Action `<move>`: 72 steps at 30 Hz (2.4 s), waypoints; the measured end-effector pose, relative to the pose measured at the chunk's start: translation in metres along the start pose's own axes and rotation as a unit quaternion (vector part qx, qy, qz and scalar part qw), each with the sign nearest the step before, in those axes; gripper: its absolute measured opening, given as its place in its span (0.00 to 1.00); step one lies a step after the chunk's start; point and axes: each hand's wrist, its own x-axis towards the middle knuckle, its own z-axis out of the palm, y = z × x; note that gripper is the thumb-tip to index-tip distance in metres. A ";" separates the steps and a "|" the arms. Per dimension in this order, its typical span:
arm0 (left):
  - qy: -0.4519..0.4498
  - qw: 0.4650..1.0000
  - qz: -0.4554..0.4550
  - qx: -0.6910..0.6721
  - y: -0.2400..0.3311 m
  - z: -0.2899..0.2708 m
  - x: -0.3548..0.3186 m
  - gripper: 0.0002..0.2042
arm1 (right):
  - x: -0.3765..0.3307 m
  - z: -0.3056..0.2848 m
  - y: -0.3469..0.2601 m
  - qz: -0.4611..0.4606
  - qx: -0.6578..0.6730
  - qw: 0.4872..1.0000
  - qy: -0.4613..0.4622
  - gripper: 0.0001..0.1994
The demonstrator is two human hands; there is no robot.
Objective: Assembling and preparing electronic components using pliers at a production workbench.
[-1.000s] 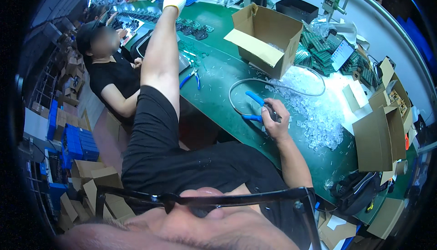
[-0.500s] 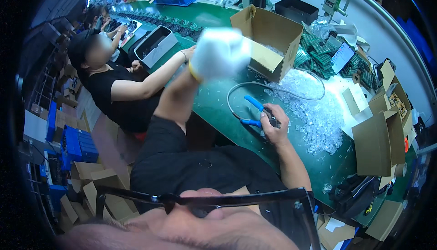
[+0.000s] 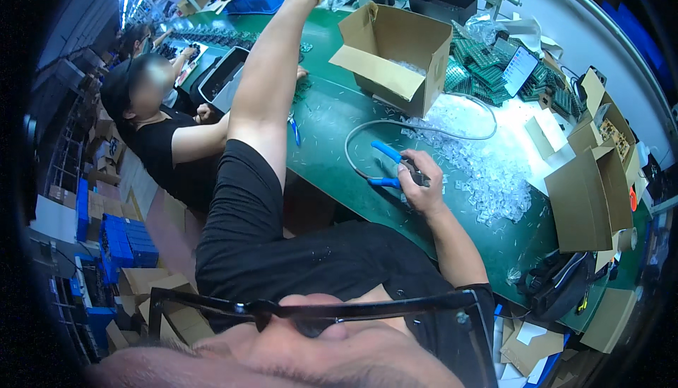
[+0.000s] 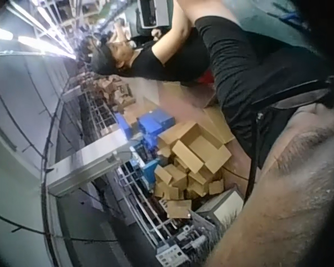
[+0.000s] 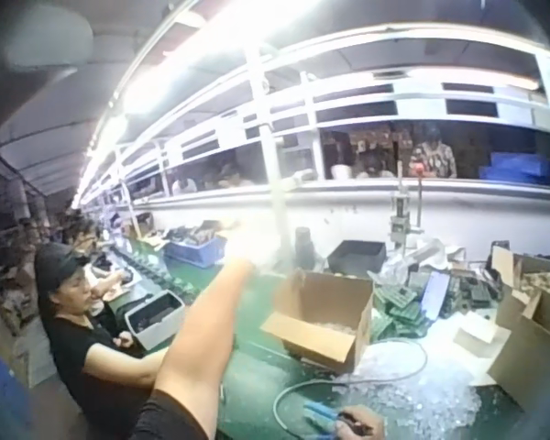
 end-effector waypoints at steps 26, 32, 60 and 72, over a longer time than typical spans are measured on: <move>-0.064 0.997 -0.029 0.001 0.004 0.006 0.008 0.09 | 0.002 -0.003 -0.004 -0.059 -0.015 0.998 -0.016 0.15; 0.056 0.981 0.159 -0.097 0.112 -0.040 -0.040 0.09 | -0.001 -0.006 -0.010 -0.022 -0.026 0.999 -0.023 0.15; -0.083 0.996 0.030 -0.020 0.089 0.010 -0.007 0.09 | 0.005 0.000 -0.015 -0.081 -0.019 0.996 -0.015 0.13; -0.048 0.682 0.677 -0.275 0.204 -0.082 -0.338 0.13 | -0.005 -0.005 0.004 -0.054 -0.009 0.998 -0.016 0.15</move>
